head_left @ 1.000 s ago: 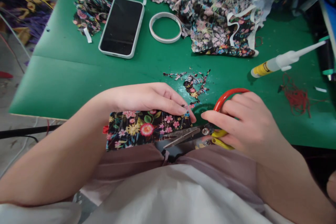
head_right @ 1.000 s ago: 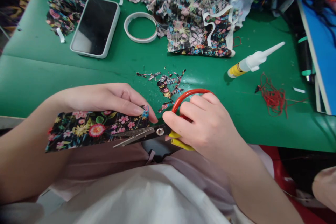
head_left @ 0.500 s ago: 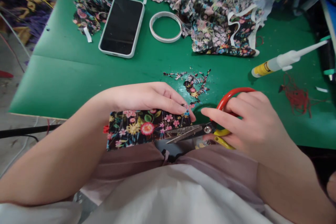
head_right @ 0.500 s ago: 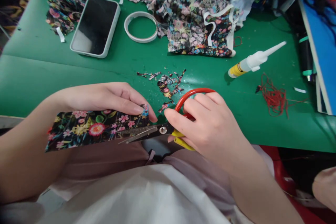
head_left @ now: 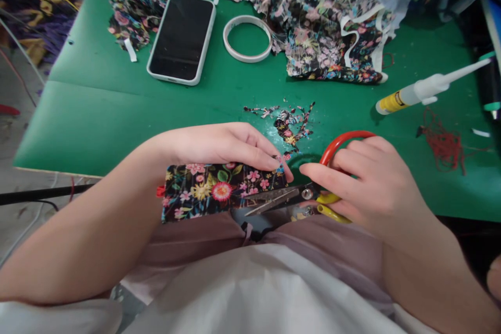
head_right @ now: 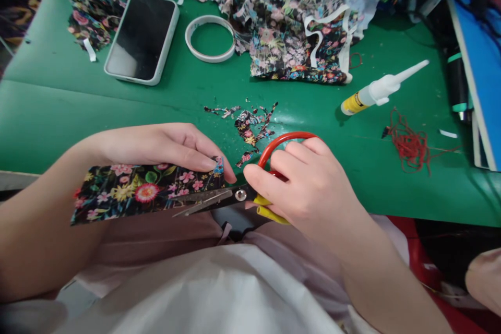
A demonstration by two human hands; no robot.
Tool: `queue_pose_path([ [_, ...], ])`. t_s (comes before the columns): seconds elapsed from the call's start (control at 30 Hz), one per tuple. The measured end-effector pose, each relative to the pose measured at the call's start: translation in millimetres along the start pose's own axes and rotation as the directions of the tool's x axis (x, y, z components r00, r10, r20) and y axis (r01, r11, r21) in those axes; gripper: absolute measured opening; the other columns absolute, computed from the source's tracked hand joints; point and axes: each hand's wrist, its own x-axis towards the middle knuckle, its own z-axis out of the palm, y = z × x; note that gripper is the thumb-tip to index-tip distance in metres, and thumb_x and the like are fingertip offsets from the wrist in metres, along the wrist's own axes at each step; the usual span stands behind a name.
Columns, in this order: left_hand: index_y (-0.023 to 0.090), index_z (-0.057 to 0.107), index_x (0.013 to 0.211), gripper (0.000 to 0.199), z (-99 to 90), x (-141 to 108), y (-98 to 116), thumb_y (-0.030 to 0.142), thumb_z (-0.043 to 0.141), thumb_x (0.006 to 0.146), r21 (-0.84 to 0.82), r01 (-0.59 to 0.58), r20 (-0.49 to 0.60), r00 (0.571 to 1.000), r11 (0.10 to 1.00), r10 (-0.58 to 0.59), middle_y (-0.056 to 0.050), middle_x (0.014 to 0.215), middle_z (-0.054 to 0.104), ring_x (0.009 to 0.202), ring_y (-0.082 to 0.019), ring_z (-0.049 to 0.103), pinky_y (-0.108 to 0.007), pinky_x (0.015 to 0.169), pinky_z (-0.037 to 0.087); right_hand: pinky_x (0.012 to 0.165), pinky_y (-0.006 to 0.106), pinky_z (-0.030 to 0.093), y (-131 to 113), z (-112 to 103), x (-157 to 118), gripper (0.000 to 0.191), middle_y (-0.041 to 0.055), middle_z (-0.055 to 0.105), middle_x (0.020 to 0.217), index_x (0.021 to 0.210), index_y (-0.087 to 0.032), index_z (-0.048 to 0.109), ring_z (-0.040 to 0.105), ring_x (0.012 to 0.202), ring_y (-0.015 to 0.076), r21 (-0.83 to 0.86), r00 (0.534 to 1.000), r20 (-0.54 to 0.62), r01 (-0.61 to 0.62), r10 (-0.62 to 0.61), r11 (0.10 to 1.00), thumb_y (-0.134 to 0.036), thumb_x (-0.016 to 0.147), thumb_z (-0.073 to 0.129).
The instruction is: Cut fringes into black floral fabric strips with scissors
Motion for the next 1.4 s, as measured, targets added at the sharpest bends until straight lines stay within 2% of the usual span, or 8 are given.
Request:
queue_pose_path([
  [0.23,0.020,0.072,0.098,0.028,0.4,-0.3,-1.3,0.011,0.049,0.086,-0.002,-0.002,0.012,1.000,1.000,0.002,0.005,0.091,0.074,0.087,-0.010,0.067,-0.013,0.076,0.046,0.062,0.032,0.024,-0.6,-0.5,1.3,0.022,-0.0009,0.055,0.068,0.107,-0.024,0.057,0.040,0.064,0.0153,0.019,1.000,-0.006,0.013,-0.013,1.000,-0.029,0.087,0.049],
  [0.47,0.021,0.073,0.096,0.029,1.2,-0.7,0.2,0.010,0.049,0.085,-0.002,-0.002,0.009,1.000,1.000,0.002,0.006,0.085,0.074,0.085,-0.010,0.066,-0.014,0.077,0.045,0.062,0.032,0.024,-4.2,-1.4,3.3,0.018,-0.0011,0.053,0.066,0.100,-0.023,0.057,0.039,0.064,0.0161,0.027,1.000,-0.009,-0.015,0.015,1.000,-0.030,0.090,0.043],
  [0.73,0.022,0.073,0.098,0.028,-0.5,-0.5,-1.6,0.013,0.049,0.086,0.014,-0.003,0.015,1.000,1.000,0.003,0.005,0.088,0.073,0.088,-0.011,0.066,-0.016,0.079,0.045,0.062,0.031,0.023,-3.8,-1.8,3.0,0.017,-0.0009,0.052,0.065,0.099,-0.023,0.057,0.039,0.064,0.0160,0.028,1.000,-0.003,-0.004,0.004,1.000,-0.025,0.085,0.048],
  [1.17,0.021,0.073,0.097,0.028,-0.4,-0.3,-1.9,0.013,0.049,0.085,0.027,-0.010,0.011,1.000,1.000,0.009,0.005,0.085,0.073,0.085,-0.010,0.065,-0.017,0.081,0.044,0.061,0.031,0.025,-3.8,-1.2,2.5,0.014,-0.0007,0.055,0.066,0.097,-0.021,0.057,0.040,0.063,0.0150,0.032,1.000,-0.031,0.003,-0.002,0.999,-0.022,0.086,0.047],
  [1.4,0.021,0.073,0.096,0.027,0.3,-0.2,-1.5,0.013,0.050,0.085,0.031,-0.003,0.000,1.000,1.000,0.003,0.004,0.091,0.073,0.085,-0.010,0.065,-0.016,0.079,0.044,0.061,0.030,0.025,-4.9,-1.6,3.1,0.017,-0.0001,0.058,0.066,0.093,-0.021,0.059,0.041,0.062,0.0139,0.030,0.999,-0.034,-0.016,0.017,0.999,-0.020,0.088,0.043],
])
